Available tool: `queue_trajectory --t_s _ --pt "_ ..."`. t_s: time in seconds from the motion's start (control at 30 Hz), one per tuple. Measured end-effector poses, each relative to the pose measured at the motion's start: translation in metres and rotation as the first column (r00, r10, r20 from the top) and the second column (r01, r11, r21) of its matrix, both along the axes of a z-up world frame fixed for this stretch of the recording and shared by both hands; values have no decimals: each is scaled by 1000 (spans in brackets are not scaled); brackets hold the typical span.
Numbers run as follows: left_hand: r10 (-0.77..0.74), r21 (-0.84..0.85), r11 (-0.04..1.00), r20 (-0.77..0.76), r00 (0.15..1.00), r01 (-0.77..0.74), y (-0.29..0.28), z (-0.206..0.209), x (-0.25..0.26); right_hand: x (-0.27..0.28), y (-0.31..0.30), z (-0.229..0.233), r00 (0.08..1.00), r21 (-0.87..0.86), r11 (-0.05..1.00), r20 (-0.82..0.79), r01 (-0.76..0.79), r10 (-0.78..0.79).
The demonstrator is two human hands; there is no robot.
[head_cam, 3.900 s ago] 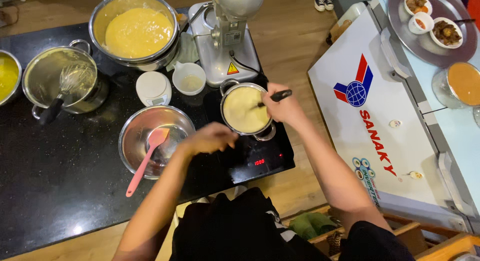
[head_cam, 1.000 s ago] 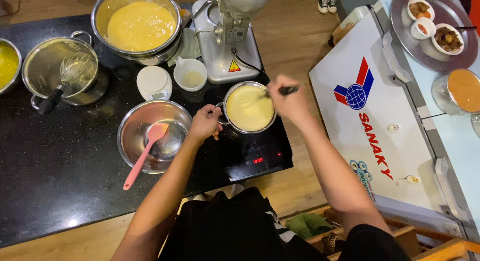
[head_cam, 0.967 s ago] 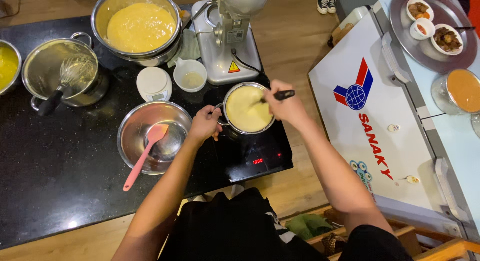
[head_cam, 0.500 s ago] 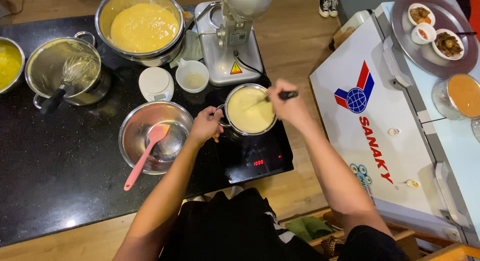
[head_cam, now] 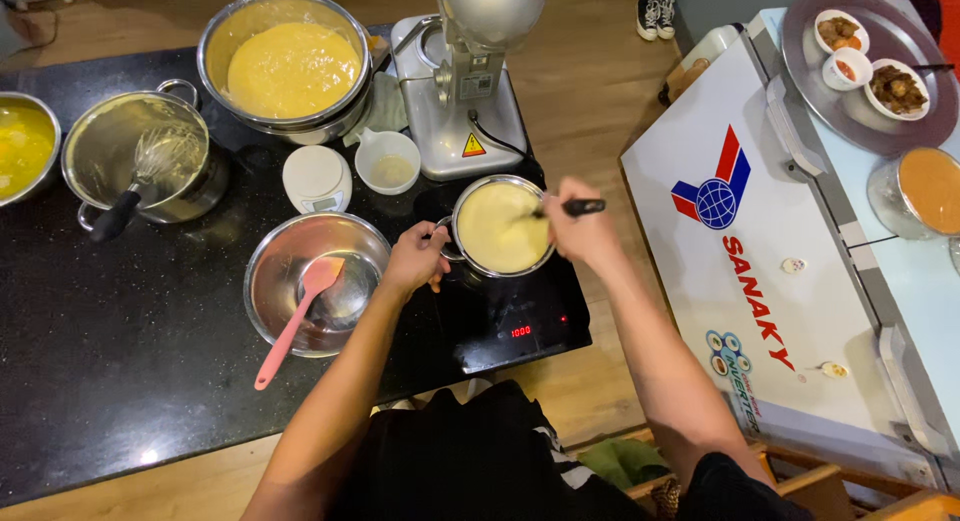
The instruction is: The person pours a yellow liquid from a metal bowl into a saucepan on an induction cooktop using a pink spatula. They then continuously whisk the mixture in the saucepan while it heats.
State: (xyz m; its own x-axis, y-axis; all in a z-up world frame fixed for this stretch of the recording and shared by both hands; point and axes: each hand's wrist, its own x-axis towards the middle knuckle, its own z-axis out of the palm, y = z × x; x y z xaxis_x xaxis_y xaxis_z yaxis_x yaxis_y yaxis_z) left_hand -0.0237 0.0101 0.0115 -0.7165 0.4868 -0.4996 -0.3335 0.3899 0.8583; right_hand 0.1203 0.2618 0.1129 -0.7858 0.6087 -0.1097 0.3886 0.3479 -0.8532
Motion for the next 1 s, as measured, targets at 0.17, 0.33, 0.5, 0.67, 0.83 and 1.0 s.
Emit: queue_trajectory --t_s 0.17,0.33,0.5,0.67,0.83,1.0 --pt "6 -7 1000 1 1000 -6 -2 0 2 16 16 -31 987 238 963 -134 124 -94" --pt "15 6 1000 7 1000 -15 -1 1 1 23 29 -38 997 -88 995 68 52 -46" --pt "19 -1 1000 -6 1000 -19 0 -5 0 15 23 -53 1000 -46 999 -17 24 -25" --pt "29 -9 1000 -11 1000 -29 -1 -3 3 14 39 -55 978 283 949 -192 140 -87" --pt "48 -9 999 -11 999 -48 -1 -2 4 14 26 -31 991 19 994 79 103 -104" --pt "86 19 996 -15 996 -86 -2 -2 6 -5 29 -56 991 94 993 -113 76 -65"
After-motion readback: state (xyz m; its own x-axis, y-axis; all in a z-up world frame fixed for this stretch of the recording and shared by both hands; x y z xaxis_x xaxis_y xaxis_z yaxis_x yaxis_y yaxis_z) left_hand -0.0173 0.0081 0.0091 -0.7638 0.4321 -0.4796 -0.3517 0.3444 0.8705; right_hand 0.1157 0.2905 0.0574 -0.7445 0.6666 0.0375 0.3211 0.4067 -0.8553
